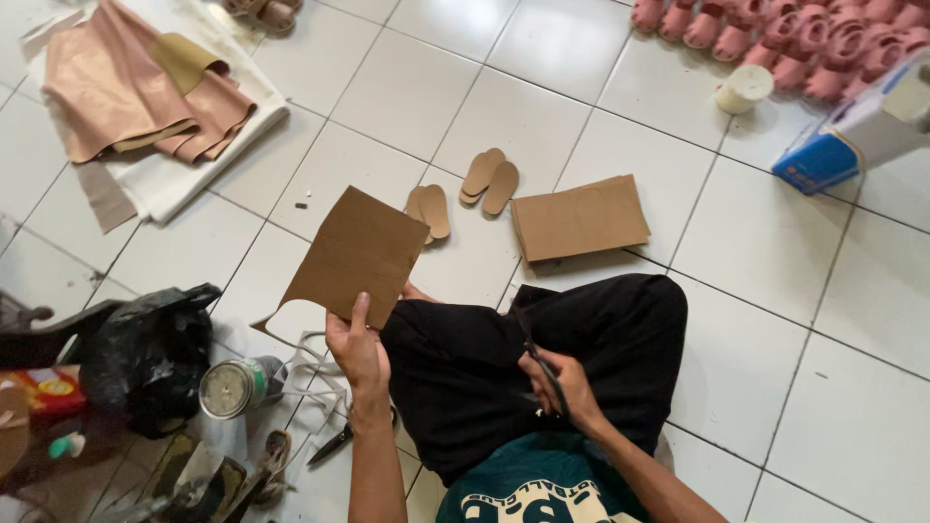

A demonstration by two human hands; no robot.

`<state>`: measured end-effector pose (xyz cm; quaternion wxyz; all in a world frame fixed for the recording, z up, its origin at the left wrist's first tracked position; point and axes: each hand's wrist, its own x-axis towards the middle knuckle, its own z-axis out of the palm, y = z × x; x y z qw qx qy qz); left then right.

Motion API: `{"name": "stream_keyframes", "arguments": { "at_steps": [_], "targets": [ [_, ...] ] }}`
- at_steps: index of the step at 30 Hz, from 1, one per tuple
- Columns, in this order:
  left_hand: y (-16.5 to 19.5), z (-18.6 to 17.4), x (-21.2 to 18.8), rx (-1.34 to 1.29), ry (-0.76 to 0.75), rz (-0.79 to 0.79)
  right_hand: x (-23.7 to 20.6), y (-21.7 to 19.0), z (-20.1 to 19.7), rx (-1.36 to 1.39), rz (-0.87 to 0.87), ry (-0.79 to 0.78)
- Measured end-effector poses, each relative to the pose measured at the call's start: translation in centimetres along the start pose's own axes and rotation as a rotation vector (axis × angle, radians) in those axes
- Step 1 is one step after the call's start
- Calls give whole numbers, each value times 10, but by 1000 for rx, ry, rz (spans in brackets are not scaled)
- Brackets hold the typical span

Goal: The person sits on the workshop floor and cuts sandal sole shapes from sheets of cardboard-like material using scissors, trimming around the outline of each sole and setting finished cut pieces aside with the other completed soles.

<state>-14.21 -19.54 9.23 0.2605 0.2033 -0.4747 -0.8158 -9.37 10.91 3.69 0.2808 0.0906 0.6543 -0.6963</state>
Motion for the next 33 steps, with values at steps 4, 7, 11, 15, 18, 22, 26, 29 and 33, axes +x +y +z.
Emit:
{"name": "stream_keyframes", "arguments": {
  "at_steps": [4,7,11,15,18,22,26,29,33],
  "targets": [
    [-18,16,-11,-20,-104,-104,-15,7,14,-321,-220,67],
    [-32,37,-15,30,-164,-151,-27,0,16,-302,-188,92],
    [-37,65,-14,208,-275,-163,-32,-19,9,-238,-39,31],
    [-28,88,-14,402,-295,-151,-20,-42,0,-269,-111,0],
    [-16,98,-15,371,-342,-122,-8,-54,-5,-312,-234,-33],
    [1,94,-9,181,-322,-47,1,-56,-6,-280,-203,-63],
    [7,66,5,103,-187,24,4,-39,-3,-225,-228,-66],
    [-7,42,5,122,-240,-13,5,-24,-7,-247,-97,-39],
    [-43,23,-11,118,-240,-195,8,-11,-20,-216,-43,20]
  ]
}}
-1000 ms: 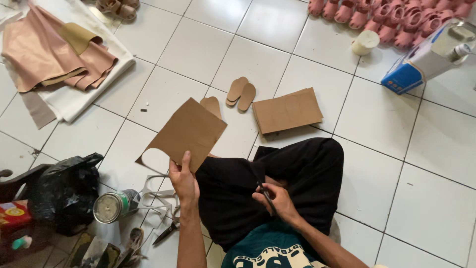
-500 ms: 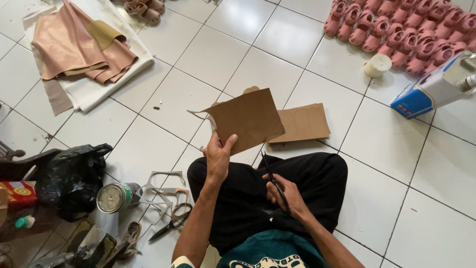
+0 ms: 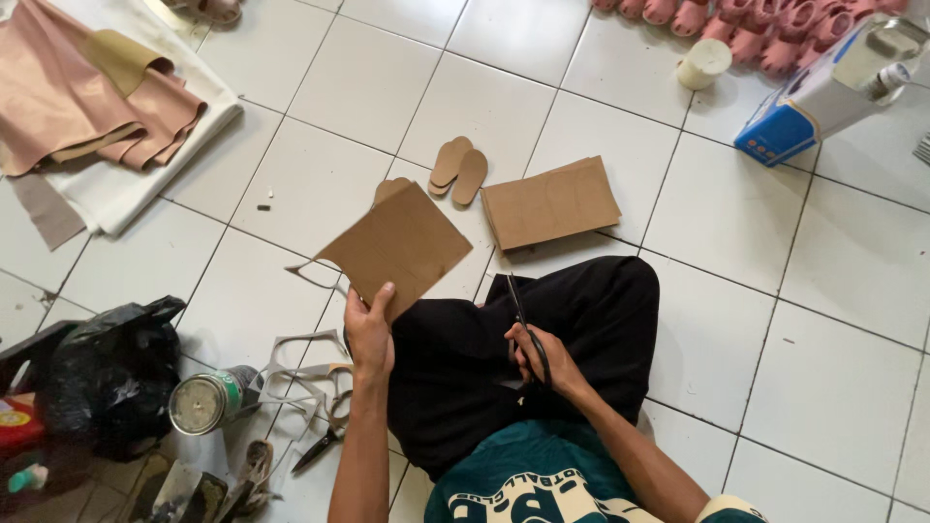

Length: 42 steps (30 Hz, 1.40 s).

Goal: The person sits on the workshop floor and cuts sandal sole shapes from sheets of cardboard-like material using scissors, trimming around the outline of each sole and setting finished cut pieces aside with the other completed soles.

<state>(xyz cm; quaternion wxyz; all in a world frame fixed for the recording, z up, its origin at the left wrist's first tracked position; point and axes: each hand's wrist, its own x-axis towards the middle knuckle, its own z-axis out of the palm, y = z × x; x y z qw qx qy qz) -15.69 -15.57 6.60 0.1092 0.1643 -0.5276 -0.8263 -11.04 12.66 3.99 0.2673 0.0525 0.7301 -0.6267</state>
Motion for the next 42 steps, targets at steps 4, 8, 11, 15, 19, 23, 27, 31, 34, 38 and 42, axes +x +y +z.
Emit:
{"name": "stream_keyframes", "arguments": {
  "at_steps": [4,8,11,15,19,23,27,31,34,38,42],
  "targets": [
    [-28,3,-12,-5,-72,-118,3,6,-13,19,51,78],
    [-38,10,-15,301,-171,-170,6,7,-18,14,78,143],
    [-43,20,-12,343,-250,-162,5,8,-19,27,116,188],
    [-49,35,-8,215,-272,-202,3,8,-18,23,153,226],
    [-49,43,-7,113,-292,-221,6,6,-15,-1,131,271],
    [-46,43,-10,135,-264,-247,13,3,-11,-36,93,304],
    [-44,42,-14,114,-279,-237,15,2,-6,-122,56,305],
    [-43,39,-20,173,-297,-207,12,1,-3,-157,46,314],
    [-43,37,-21,171,-288,-227,11,1,-2,-147,30,305],
    [-44,34,-22,173,-268,-216,11,1,0,-138,48,306],
    [-47,31,-29,214,-234,-222,11,-1,2,-129,85,311]
  ]
}}
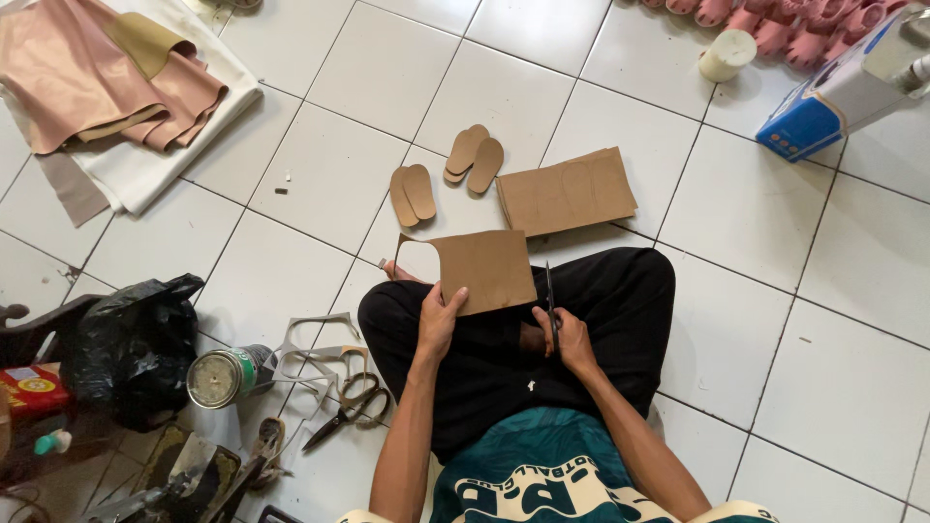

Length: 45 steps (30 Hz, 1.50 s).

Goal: The person sits on the workshop floor and cuts sandal sole shapes from sheets of cardboard-like material using scissors, trimming around the outline of each sole and setting finished cut pieces aside with the other completed soles.

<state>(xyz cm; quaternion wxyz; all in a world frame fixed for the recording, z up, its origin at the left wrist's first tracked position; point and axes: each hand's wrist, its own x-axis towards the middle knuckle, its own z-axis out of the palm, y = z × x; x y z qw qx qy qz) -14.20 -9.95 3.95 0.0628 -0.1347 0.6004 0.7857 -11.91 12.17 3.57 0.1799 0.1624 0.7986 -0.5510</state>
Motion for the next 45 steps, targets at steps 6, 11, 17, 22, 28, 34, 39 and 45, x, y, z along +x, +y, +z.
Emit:
{"name": "stream_keyframes", "arguments": {
  "at_steps": [6,11,17,22,28,34,39,45],
  "targets": [
    [-8,1,-9,-64,19,4,-3,-2,-1,17,-8,-7],
    [-9,2,-9,-37,31,-9,-5,-1,-2,-7,-1,-1],
    [-12,2,-10,-39,24,-10,-4,2,-4,21,-10,-2],
    [-20,3,-7,-27,56,-27,-3,7,-7,65,-27,-15],
    [-29,-3,-18,-14,81,-21,0,8,-10,41,-10,-14],
    [-34,-4,-20,19,41,36,3,9,-9,19,-16,-3],
    [-31,-1,-12,40,-1,48,3,9,-9,8,-14,-8],
    [-23,3,-7,23,-49,40,3,7,-11,-3,23,-7]
  ]
}}
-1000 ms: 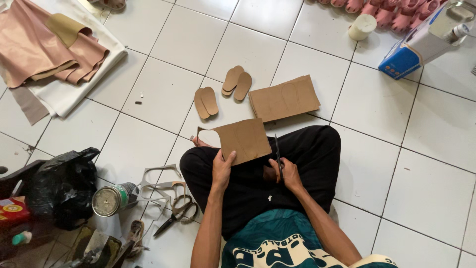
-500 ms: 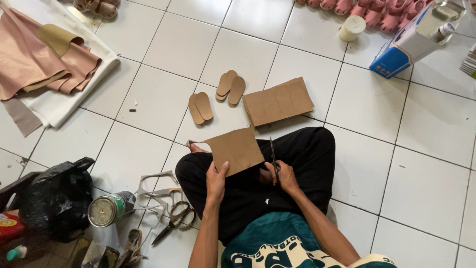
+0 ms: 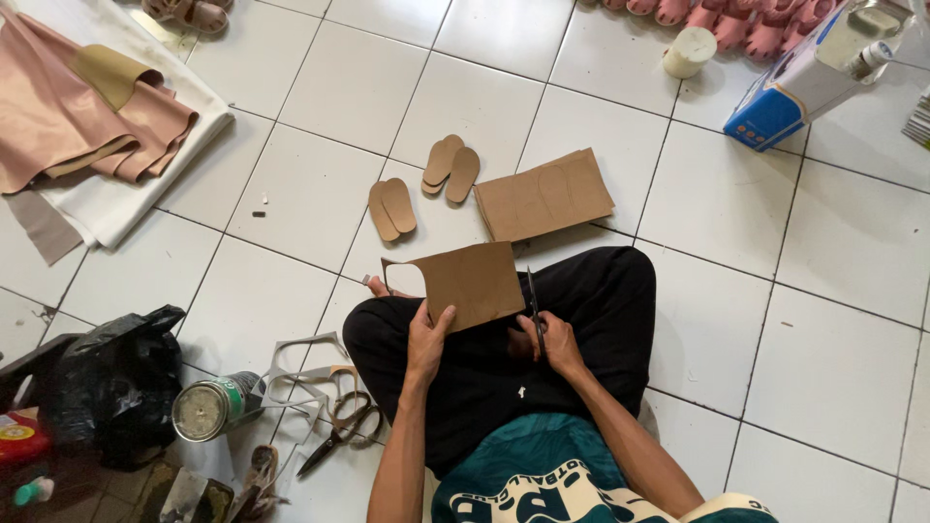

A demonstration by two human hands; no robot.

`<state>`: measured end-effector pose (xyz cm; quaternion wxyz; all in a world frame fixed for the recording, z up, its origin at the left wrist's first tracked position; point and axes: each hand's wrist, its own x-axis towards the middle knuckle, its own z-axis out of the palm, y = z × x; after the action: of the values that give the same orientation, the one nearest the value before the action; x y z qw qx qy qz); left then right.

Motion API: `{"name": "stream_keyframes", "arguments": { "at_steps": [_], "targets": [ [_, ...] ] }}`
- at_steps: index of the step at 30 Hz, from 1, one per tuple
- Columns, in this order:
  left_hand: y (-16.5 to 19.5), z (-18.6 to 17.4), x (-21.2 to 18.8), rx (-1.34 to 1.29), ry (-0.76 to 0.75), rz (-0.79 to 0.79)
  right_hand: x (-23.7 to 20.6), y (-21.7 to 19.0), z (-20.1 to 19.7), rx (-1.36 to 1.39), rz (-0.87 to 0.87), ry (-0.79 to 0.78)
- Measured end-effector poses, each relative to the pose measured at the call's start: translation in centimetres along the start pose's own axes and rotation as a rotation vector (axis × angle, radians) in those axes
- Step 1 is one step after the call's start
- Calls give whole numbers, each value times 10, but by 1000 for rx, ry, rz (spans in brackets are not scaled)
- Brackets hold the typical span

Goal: The person sits on the workshop floor and cuts sandal sole shapes from sheets of cardboard-like material using scissors, trimming around the outline of each sole and setting finished cut pieces aside with the other completed soles.

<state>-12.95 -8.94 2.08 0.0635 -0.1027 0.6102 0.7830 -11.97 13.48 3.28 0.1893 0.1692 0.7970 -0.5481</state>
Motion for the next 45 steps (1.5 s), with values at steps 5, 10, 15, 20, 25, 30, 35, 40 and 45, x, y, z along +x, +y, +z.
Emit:
{"name": "stream_keyframes", "arguments": {
  "at_steps": [5,10,15,20,25,30,35,40,45],
  "targets": [
    [5,9,11,-36,-33,10,2,0,1,-30,-20,7],
    [8,18,23,-90,-49,5,2,2,1,-22,-27,15],
    [8,19,24,-110,-33,-1,4,1,4,-27,0,23],
    [9,16,26,-106,-34,7,8,1,8,-12,-61,23],
    [12,14,29,-101,-33,6,10,-1,10,-59,-54,40],
    [13,11,29,-65,-18,-26,11,-4,12,-8,-54,27],
    [14,11,32,-40,0,-11,14,-6,13,-4,-38,31],
    [16,10,33,-58,-9,-12,15,-7,13,-33,-37,40],
    [10,10,32,-52,-5,-22,16,-4,14,-35,-24,35]
  ]
}}
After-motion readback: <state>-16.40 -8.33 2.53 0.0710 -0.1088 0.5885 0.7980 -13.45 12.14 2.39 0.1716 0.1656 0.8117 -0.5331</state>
